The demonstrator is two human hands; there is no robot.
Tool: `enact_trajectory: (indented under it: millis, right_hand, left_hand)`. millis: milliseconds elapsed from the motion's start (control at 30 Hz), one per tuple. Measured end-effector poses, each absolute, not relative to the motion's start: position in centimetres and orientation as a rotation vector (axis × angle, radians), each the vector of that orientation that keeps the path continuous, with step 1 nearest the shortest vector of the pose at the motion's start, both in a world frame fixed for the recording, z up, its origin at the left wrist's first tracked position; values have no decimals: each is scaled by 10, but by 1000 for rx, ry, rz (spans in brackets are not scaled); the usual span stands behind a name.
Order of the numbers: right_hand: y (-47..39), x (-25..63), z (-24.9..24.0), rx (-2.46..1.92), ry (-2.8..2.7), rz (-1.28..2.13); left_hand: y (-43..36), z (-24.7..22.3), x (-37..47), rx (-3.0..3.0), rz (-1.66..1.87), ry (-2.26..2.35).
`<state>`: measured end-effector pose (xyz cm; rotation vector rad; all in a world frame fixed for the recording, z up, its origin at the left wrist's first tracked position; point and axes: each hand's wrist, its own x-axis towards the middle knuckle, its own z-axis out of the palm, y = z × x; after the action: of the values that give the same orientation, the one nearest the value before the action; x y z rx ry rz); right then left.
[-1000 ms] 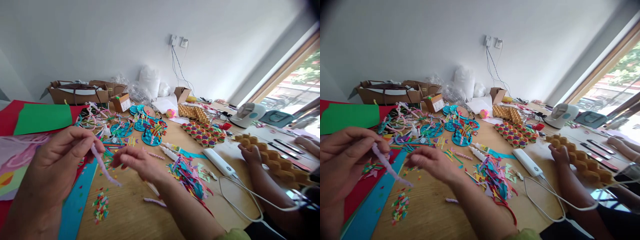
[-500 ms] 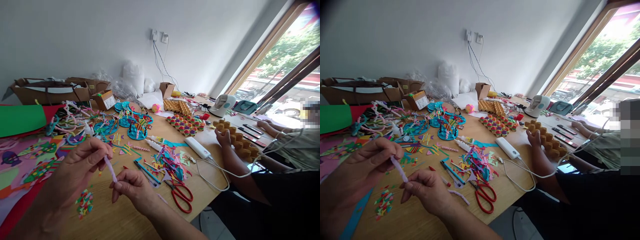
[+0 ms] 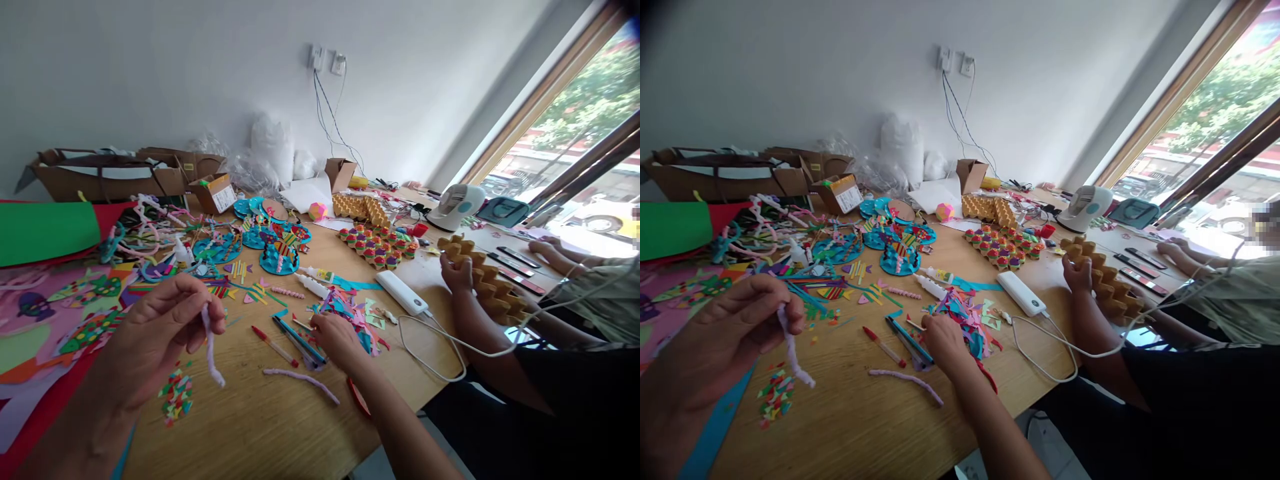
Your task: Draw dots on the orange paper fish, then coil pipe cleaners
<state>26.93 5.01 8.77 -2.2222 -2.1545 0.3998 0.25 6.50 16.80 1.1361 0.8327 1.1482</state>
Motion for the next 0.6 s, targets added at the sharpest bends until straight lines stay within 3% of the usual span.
enact_trajectory:
  millis: [300, 600]
  right_hand:
    - [68, 270, 70, -2279, -2266, 285]
    - [68, 292, 132, -2113, -2000, 117]
  left_hand:
    - [69, 165, 9, 1259, 1177, 785]
    - [69, 164, 12, 1210, 1142, 851]
